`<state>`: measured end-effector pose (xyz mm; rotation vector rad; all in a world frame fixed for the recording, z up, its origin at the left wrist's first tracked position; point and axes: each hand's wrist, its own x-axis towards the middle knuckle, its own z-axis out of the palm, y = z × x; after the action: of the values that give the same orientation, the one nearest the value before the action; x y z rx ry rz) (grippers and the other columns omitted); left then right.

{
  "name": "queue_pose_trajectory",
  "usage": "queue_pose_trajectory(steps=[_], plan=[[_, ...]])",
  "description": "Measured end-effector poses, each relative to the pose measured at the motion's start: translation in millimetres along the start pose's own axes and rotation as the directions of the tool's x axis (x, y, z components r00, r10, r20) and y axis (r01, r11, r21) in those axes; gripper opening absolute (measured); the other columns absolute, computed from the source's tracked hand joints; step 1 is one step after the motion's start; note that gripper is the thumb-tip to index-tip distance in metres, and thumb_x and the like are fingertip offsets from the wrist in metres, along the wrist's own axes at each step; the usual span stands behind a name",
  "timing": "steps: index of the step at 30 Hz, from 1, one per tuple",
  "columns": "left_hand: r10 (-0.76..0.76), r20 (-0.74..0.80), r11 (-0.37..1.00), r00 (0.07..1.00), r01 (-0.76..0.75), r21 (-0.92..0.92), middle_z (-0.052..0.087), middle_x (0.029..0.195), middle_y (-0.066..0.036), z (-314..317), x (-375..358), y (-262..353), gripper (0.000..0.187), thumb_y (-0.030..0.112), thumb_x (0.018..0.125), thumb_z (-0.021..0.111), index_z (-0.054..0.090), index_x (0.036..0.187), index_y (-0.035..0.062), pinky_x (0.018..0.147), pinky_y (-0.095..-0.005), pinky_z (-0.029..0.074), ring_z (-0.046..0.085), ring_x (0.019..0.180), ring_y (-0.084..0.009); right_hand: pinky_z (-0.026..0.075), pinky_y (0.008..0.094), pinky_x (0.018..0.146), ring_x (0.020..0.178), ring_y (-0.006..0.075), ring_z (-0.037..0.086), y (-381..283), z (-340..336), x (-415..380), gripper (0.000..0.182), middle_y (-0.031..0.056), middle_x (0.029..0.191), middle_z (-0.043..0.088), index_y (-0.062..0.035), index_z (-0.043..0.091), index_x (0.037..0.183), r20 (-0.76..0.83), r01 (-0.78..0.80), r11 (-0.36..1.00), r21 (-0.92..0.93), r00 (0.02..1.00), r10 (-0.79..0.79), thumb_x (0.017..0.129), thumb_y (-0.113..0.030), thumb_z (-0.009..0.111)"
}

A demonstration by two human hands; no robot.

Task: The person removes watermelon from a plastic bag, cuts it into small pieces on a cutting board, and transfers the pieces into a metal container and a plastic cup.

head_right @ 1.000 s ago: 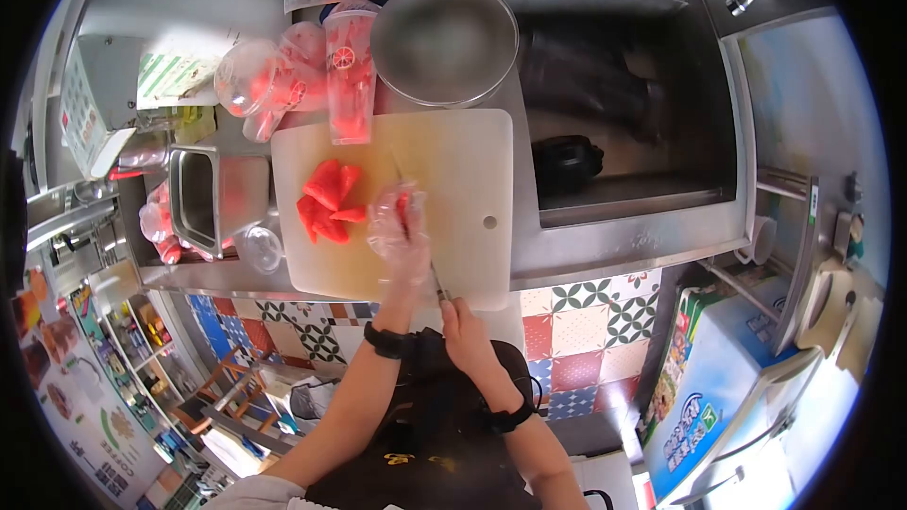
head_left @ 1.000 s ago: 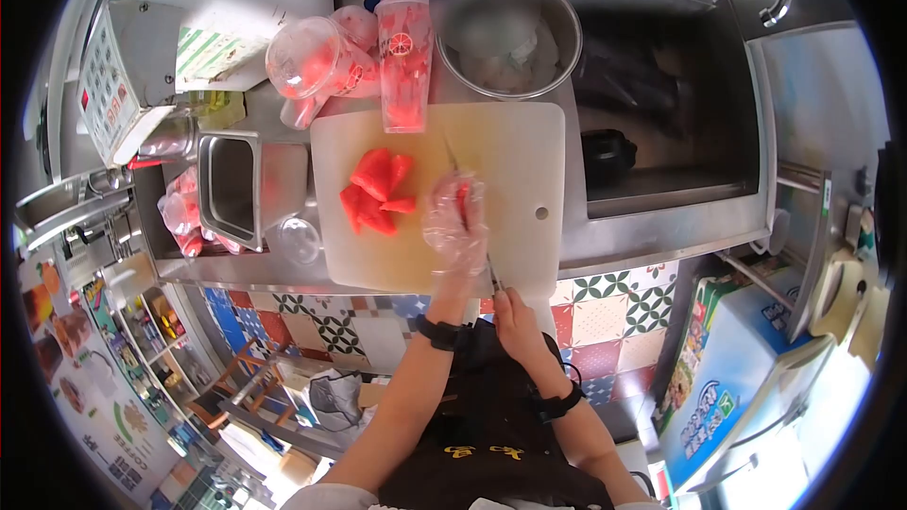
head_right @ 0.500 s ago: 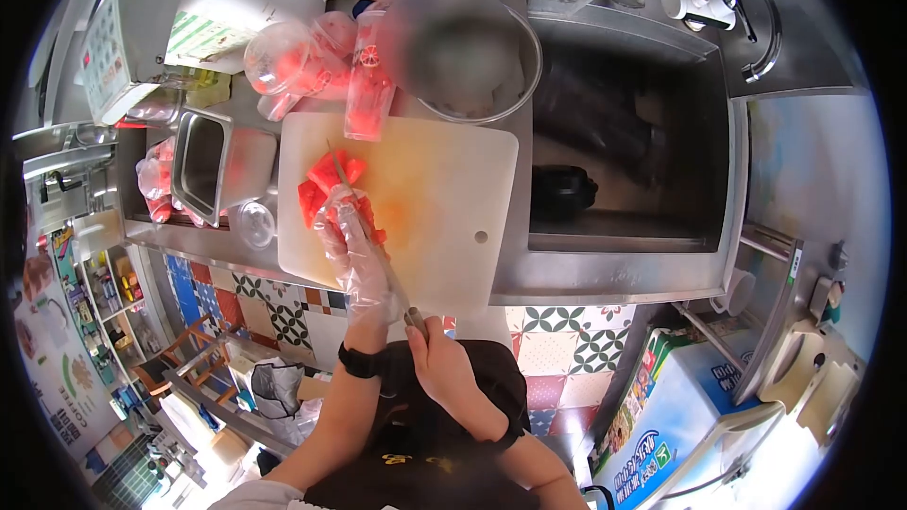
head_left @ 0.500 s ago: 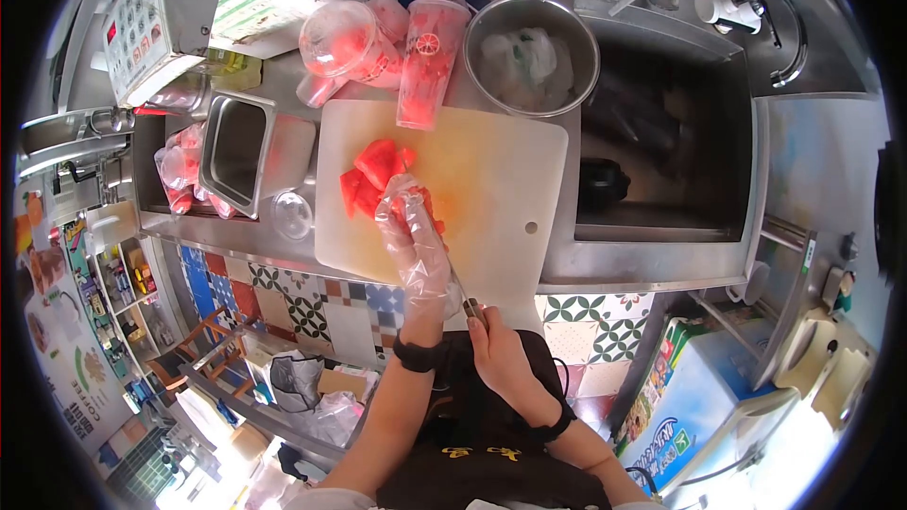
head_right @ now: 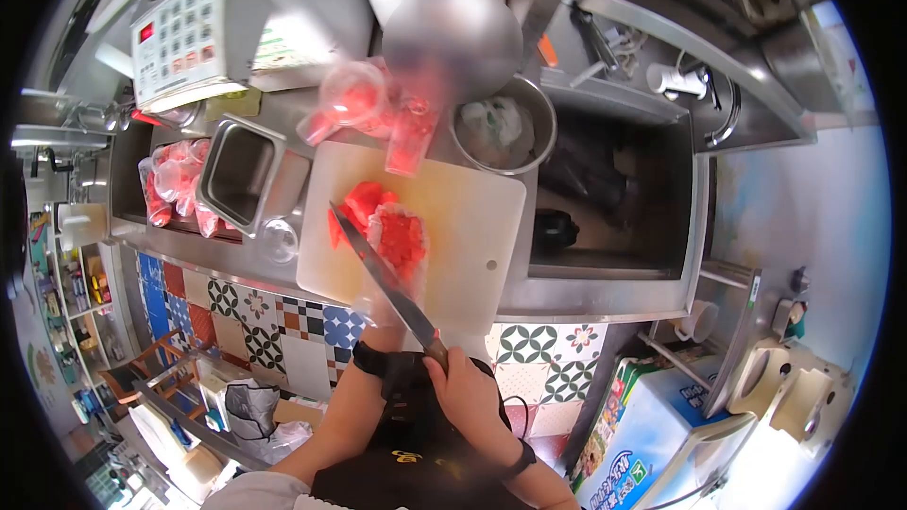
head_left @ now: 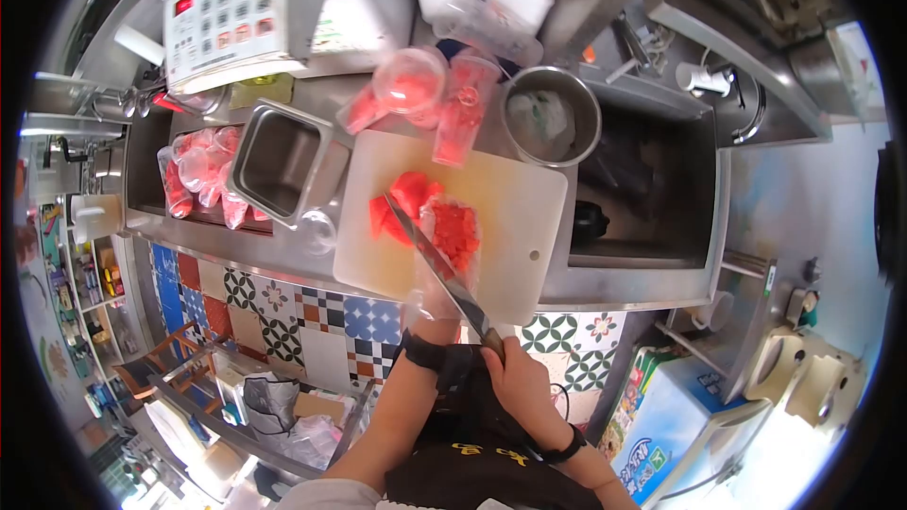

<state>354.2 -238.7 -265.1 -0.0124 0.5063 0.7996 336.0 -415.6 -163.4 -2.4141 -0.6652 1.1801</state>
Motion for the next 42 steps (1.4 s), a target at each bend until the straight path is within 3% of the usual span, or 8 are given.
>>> queue_pose_trajectory(steps=[7, 11, 16, 18, 22, 31, 36, 42], plan=[[-0.126, -0.036, 0.992, 0.991, 0.126, -0.013, 0.063, 0.1, -0.003, 56, -5, 66, 0.022, 0.031, 0.099, 0.052, 0.057, 0.107, 0.0111, 0.079, -0.0304, 0.053, 0.063, 0.093, -0.0185, 0.048, 0.0458, 0.06, 0.068, 0.0413, 0.062, 31, 8, -28, 0.034, 0.0213, 0.073, 0.061, -0.0024, 0.055, 0.104, -0.205, 0.156, 0.978, 0.135, 0.971, -0.126, 0.09, -0.033, 0.059], [-0.091, 0.044, 0.993, 0.995, 0.094, -0.074, 0.063, 0.103, -0.004, 84, -1, 118, 0.025, 0.032, 0.098, 0.053, 0.056, 0.112, 0.0106, 0.085, -0.032, 0.051, 0.062, 0.098, -0.0193, 0.036, 0.0272, 0.048, 0.052, 0.0083, 0.045, 39, 5, -12, 0.041, 0.0008, 0.059, 0.047, -0.0029, 0.05, 0.087, -0.369, 0.202, 0.946, 0.252, 0.924, -0.099, 0.101, -0.041, 0.041], [0.218, 0.027, 0.958, 0.976, -0.219, 0.183, 0.062, 0.099, -0.003, 111, 19, 214, 0.021, 0.029, 0.098, 0.055, 0.058, 0.106, 0.0095, 0.089, -0.0308, 0.05, 0.061, 0.098, -0.0159, 0.03, 0.0218, 0.042, 0.046, 0.0057, 0.041, 45, 14, 6, 0.03, -0.0014, 0.057, 0.043, -0.0062, 0.045, 0.084, -0.325, 0.112, 0.822, 0.558, 0.941, 0.092, 0.103, -0.029, 0.039], [0.384, 0.2, 0.755, 0.902, -0.431, 0.494, 0.063, 0.095, 0.0, 98, 44, 248, 0.028, 0.036, 0.099, 0.052, 0.058, 0.108, 0.0106, 0.085, -0.0271, 0.048, 0.061, 0.094, -0.0117, 0.03, 0.0194, 0.041, 0.046, 0.0043, 0.039, 40, 20, 9, 0.028, -0.0024, 0.058, 0.042, -0.0067, 0.045, 0.084, -0.305, 0.105, 0.768, 0.632, 0.945, 0.121, 0.103, -0.027, 0.039], [0.218, -0.016, 0.029, 0.976, 0.01, 1.0, 0.065, 0.1, -0.004, 96, 72, 299, 0.042, 0.039, 0.098, 0.05, 0.059, 0.12, 0.0044, 0.084, -0.0261, 0.046, 0.06, 0.097, -0.0125, 0.033, 0.0165, 0.039, 0.047, 0.0032, 0.04, 23, 37, 16, 0.027, -0.003, 0.064, 0.043, -0.0081, 0.046, 0.086, -0.238, 0.013, 0.735, 0.677, 0.95, 0.202, 0.103, -0.028, 0.039], [0.148, 0.3, -0.101, 0.942, -0.287, 0.952, 0.062, 0.111, -0.016, 67, 97, 295, 0.031, 0.018, 0.096, 0.056, 0.057, 0.122, 0.0016, 0.093, -0.0323, 0.046, 0.06, 0.107, -0.0223, 0.033, 0.0202, 0.039, 0.044, 0.0045, 0.04, 32, 65, 12, 0.031, -0.0018, 0.06, 0.045, -0.0055, 0.052, 0.09, -0.216, -0.046, 0.729, 0.683, 0.941, 0.262, 0.103, -0.029, 0.036], [0.239, 0.839, -0.53, 0.489, -0.658, 0.535, 0.061, 0.111, -0.014, 67, 84, 241, 0.026, 0.002, 0.087, 0.062, 0.062, 0.112, 0.0077, 0.088, -0.0404, 0.049, 0.06, 0.101, -0.031, 0.032, 0.0208, 0.039, 0.043, 0.0046, 0.039, 37, 71, 13, 0.032, -0.0026, 0.058, 0.044, -0.0055, 0.05, 0.089, -0.157, -0.079, 0.664, 0.743, 0.945, 0.288, 0.104, -0.031, 0.036], [-0.16, 0.747, -0.527, 0.645, -0.696, 0.488, 0.062, 0.108, -0.014, 23, 27, 179, 0.029, 0.005, 0.081, 0.068, 0.06, 0.11, 0.0045, 0.088, -0.0386, 0.049, 0.06, 0.1, -0.0311, 0.031, 0.0223, 0.041, 0.044, 0.0061, 0.041, 67, 98, 17, 0.036, -0.002, 0.055, 0.044, -0.0051, 0.05, 0.085, -0.09, -0.112, 0.594, 0.797, 0.95, 0.3, 0.104, -0.031, 0.036]])
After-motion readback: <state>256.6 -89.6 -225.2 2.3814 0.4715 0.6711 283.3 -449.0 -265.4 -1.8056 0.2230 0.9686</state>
